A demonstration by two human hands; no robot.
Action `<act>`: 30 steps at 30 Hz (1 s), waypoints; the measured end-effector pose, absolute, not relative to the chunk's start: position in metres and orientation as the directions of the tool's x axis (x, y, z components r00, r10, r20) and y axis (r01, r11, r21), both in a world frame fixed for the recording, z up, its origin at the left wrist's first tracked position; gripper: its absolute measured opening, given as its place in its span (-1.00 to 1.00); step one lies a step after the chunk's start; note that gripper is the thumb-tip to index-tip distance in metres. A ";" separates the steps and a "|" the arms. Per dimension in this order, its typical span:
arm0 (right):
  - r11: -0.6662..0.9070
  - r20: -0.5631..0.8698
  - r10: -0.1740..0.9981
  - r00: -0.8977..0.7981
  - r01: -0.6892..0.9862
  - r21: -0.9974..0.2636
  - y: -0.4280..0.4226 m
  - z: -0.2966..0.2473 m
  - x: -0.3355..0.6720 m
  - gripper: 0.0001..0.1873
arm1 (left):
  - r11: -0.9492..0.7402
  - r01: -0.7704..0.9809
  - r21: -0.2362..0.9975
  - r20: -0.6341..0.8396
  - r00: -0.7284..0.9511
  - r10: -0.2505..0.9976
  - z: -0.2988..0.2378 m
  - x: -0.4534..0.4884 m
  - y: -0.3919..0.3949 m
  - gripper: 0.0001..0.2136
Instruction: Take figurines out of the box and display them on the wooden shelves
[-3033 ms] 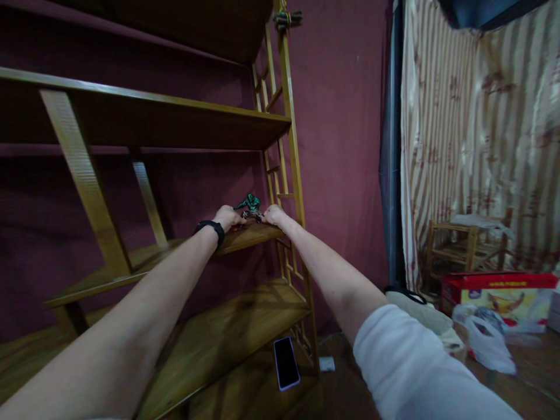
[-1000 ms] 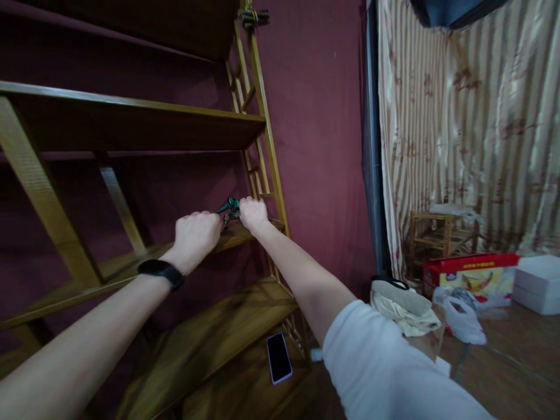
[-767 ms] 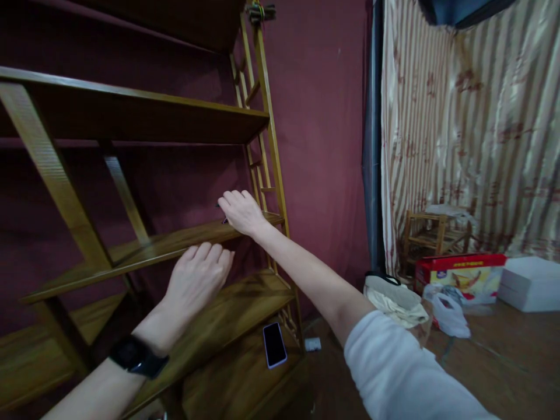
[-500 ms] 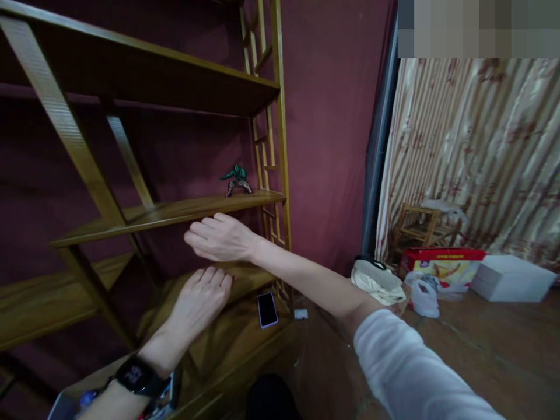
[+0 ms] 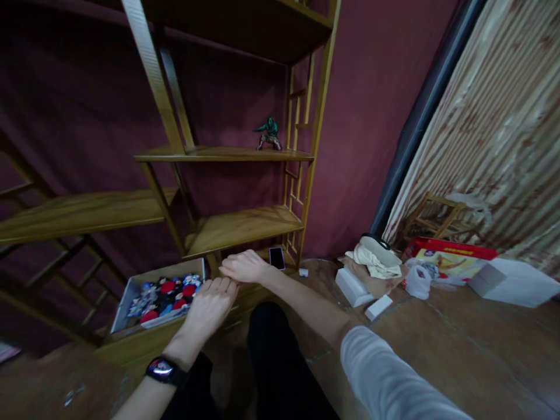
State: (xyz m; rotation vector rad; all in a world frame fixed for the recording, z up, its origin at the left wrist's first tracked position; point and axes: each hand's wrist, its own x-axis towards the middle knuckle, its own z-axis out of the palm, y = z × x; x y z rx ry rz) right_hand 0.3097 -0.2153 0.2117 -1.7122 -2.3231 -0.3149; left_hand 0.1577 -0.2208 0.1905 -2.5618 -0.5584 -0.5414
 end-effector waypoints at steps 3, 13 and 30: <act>0.231 0.199 0.960 -0.199 0.961 -0.154 -0.219 0.173 0.290 -0.71 | -0.813 0.479 -0.332 0.374 0.858 0.353 0.166 0.133 -0.227 -0.79; 0.110 0.102 0.993 -0.053 0.701 -0.704 -0.221 0.070 0.261 -0.72 | -0.786 0.511 -0.347 0.183 0.859 0.478 0.115 0.087 -0.208 -0.84; 0.093 0.071 0.995 -0.070 0.390 -0.916 -0.144 -0.011 0.236 -0.68 | -0.581 0.810 -0.079 0.259 0.580 0.772 0.068 0.051 -0.092 -0.80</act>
